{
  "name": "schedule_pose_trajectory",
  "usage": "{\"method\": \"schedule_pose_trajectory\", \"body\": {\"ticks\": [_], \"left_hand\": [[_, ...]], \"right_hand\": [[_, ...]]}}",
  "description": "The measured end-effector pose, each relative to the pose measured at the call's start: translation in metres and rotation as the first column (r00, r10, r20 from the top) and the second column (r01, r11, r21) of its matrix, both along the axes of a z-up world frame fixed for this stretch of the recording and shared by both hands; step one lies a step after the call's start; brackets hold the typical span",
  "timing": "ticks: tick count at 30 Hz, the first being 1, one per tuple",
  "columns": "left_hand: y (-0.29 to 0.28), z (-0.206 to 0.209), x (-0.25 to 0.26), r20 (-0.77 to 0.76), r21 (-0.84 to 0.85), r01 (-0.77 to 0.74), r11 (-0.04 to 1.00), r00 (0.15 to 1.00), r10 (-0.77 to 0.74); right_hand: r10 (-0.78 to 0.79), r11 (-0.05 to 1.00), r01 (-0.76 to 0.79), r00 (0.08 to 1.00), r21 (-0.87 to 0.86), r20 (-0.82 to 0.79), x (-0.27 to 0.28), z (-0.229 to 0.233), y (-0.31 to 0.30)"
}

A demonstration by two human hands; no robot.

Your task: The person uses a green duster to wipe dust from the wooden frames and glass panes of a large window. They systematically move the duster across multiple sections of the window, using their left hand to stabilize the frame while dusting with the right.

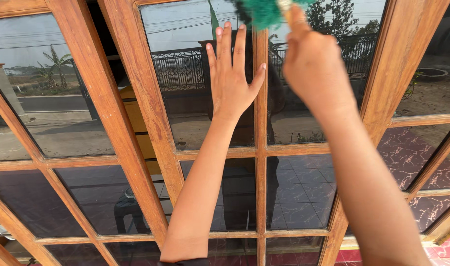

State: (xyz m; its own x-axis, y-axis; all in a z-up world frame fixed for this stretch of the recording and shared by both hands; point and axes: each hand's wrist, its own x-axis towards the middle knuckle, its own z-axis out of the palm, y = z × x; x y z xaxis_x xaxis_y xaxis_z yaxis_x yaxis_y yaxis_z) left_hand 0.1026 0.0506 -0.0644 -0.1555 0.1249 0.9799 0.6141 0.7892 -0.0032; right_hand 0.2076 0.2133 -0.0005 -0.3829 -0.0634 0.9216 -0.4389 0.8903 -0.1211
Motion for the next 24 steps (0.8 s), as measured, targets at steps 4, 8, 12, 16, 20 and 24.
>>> {"method": "schedule_pose_trajectory", "body": {"ticks": [4, 8, 12, 16, 20, 24], "left_hand": [[0.009, -0.005, 0.004, -0.008, -0.012, 0.004, 1.000, 1.000, -0.004], [0.013, -0.011, 0.009, -0.004, -0.025, -0.002, 1.000, 1.000, 0.002], [0.008, -0.015, 0.015, -0.009, -0.027, -0.027, 0.999, 1.000, 0.026], [-0.007, -0.019, 0.020, -0.008, -0.022, -0.063, 0.998, 0.998, 0.063], [-0.021, -0.026, 0.025, 0.019, -0.008, -0.080, 0.997, 0.997, 0.080], [-0.039, -0.029, 0.027, 0.022, 0.012, -0.086, 0.996, 0.996, 0.086]], "right_hand": [[-0.155, 0.986, 0.159, 0.984, 0.040, -0.088, -0.004, -0.010, 0.048], [-0.284, 0.954, 0.295, 0.946, 0.059, -0.154, -0.001, -0.014, 0.097], [-0.356, 0.929, 0.369, 0.916, 0.040, -0.186, 0.002, -0.014, 0.122], [-0.134, 0.991, 0.136, 0.964, -0.010, -0.230, -0.014, -0.020, 0.109], [-0.089, 0.996, 0.089, 0.986, -0.008, -0.142, -0.040, -0.031, 0.080], [0.043, 0.998, -0.049, 0.992, -0.048, -0.120, -0.062, -0.041, 0.052]]}}
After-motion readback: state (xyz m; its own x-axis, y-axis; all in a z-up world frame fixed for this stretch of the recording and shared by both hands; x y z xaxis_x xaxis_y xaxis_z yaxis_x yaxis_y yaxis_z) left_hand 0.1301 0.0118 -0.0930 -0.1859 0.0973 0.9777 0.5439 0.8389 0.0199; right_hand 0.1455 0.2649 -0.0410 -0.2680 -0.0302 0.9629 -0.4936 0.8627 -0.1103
